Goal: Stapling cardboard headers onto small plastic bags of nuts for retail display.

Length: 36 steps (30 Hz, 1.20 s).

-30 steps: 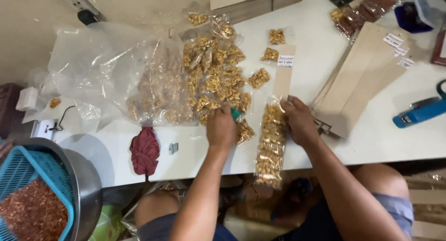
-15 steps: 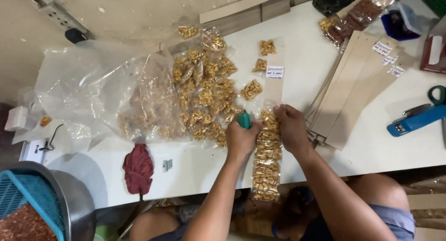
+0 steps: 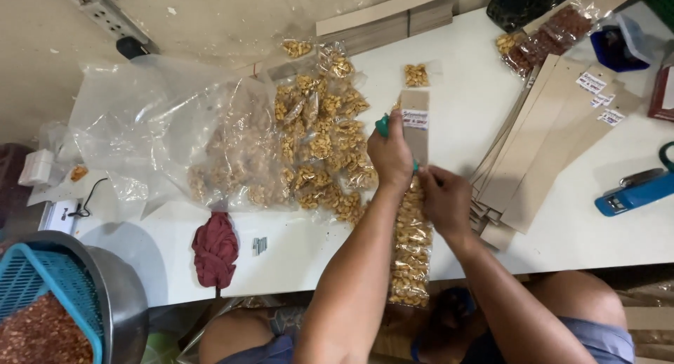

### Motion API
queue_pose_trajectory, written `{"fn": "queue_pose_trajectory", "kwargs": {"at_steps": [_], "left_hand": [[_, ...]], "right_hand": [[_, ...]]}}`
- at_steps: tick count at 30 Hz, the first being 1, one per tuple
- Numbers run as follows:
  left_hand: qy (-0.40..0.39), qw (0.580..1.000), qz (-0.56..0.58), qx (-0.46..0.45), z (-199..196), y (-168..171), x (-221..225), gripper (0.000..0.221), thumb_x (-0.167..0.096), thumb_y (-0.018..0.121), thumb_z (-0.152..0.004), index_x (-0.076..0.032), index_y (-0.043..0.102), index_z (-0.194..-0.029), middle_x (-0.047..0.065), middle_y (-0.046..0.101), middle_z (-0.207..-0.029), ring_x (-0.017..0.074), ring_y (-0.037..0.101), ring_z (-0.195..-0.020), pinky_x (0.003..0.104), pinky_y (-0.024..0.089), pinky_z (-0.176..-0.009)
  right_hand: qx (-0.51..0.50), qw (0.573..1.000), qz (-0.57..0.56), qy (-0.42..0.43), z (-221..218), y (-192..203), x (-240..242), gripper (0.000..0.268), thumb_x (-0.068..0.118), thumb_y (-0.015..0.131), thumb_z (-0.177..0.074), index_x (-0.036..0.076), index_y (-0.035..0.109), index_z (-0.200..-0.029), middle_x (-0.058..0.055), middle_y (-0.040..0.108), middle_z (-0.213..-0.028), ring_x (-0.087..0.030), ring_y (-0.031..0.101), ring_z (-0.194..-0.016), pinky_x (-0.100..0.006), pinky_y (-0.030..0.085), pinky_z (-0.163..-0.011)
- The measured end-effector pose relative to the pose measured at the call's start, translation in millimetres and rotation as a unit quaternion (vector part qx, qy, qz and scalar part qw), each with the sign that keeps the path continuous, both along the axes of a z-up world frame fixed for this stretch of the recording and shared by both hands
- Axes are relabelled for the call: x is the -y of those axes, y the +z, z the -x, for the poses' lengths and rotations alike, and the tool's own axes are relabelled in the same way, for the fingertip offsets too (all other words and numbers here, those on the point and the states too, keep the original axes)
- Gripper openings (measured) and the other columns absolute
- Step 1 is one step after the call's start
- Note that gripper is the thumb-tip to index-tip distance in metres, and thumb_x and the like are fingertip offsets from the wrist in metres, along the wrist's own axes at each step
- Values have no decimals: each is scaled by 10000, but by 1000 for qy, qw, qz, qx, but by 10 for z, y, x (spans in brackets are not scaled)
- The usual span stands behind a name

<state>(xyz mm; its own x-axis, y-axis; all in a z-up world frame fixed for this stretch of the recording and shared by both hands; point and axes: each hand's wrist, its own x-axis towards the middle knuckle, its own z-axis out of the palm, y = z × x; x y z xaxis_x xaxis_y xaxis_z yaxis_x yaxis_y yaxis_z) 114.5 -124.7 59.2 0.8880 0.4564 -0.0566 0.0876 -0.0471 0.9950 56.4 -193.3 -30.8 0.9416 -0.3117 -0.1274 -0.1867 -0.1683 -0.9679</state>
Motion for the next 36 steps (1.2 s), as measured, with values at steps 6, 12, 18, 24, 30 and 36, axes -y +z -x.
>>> {"fn": "queue_pose_trajectory", "kwargs": {"at_steps": [6, 12, 18, 24, 30, 36], "left_hand": [[-78, 982, -163, -46, -210, -720, -549, 358, -463, 695, -851, -108, 677, -812, 68, 641, -692, 264, 674, -733, 391, 484, -684], [-154, 817, -512, -217, -46, -552, -1474, 377, -136, 576, -886, -144, 588, -1262, 131, 695, -1080, 376, 688, -1091, 545, 567, -882], [-117, 980, 89, -134, 324, 221, -918, 307, 0, 780, -722, 3, 636, -993, 116, 671, -816, 299, 717, -661, 425, 603, -585], [-167, 969, 67, -168, 234, -755, -889, 156, -11, 830, -653, 35, 700, -726, 165, 651, -563, 259, 689, -473, 381, 545, -414], [-62, 983, -128, -120, 127, -207, -592, 435, -442, 697, -834, -22, 709, -947, 214, 733, -861, 397, 734, -978, 518, 534, -795], [-21, 997, -28, -64, -374, -375, -139, 468, -522, 620, -934, -67, 733, -934, 140, 734, -853, 348, 736, -917, 456, 536, -847]], "right_hand": [[-40, 996, -85, 11, -249, -823, -23, 191, 226, 704, -954, 53, 781, -979, -113, 660, -665, -173, 627, -614, -335, 518, -465], [-125, 979, -158, -26, -273, -638, -137, 395, 148, 701, -936, -34, 686, -1285, -199, 697, -1006, -222, 627, -859, -371, 527, -680], [-125, 919, -374, 25, -67, 445, -116, 835, 744, 410, -951, 20, 671, -1273, -187, 701, -1063, -312, 670, -996, -388, 534, -824], [-45, 963, -262, -48, -243, -355, -128, 317, 228, 751, -971, -43, 712, -1130, -215, 690, -982, -269, 633, -953, -459, 530, -819], [-28, 981, -185, -44, -330, -544, 44, 288, 250, 763, -945, 23, 743, -1121, -128, 623, -671, -192, 611, -633, -337, 495, -565], [1, 988, -154, -29, -143, -103, -23, 246, 234, 747, -959, 24, 773, -1086, -72, 640, -688, -126, 572, -646, -281, 484, -564]]}}
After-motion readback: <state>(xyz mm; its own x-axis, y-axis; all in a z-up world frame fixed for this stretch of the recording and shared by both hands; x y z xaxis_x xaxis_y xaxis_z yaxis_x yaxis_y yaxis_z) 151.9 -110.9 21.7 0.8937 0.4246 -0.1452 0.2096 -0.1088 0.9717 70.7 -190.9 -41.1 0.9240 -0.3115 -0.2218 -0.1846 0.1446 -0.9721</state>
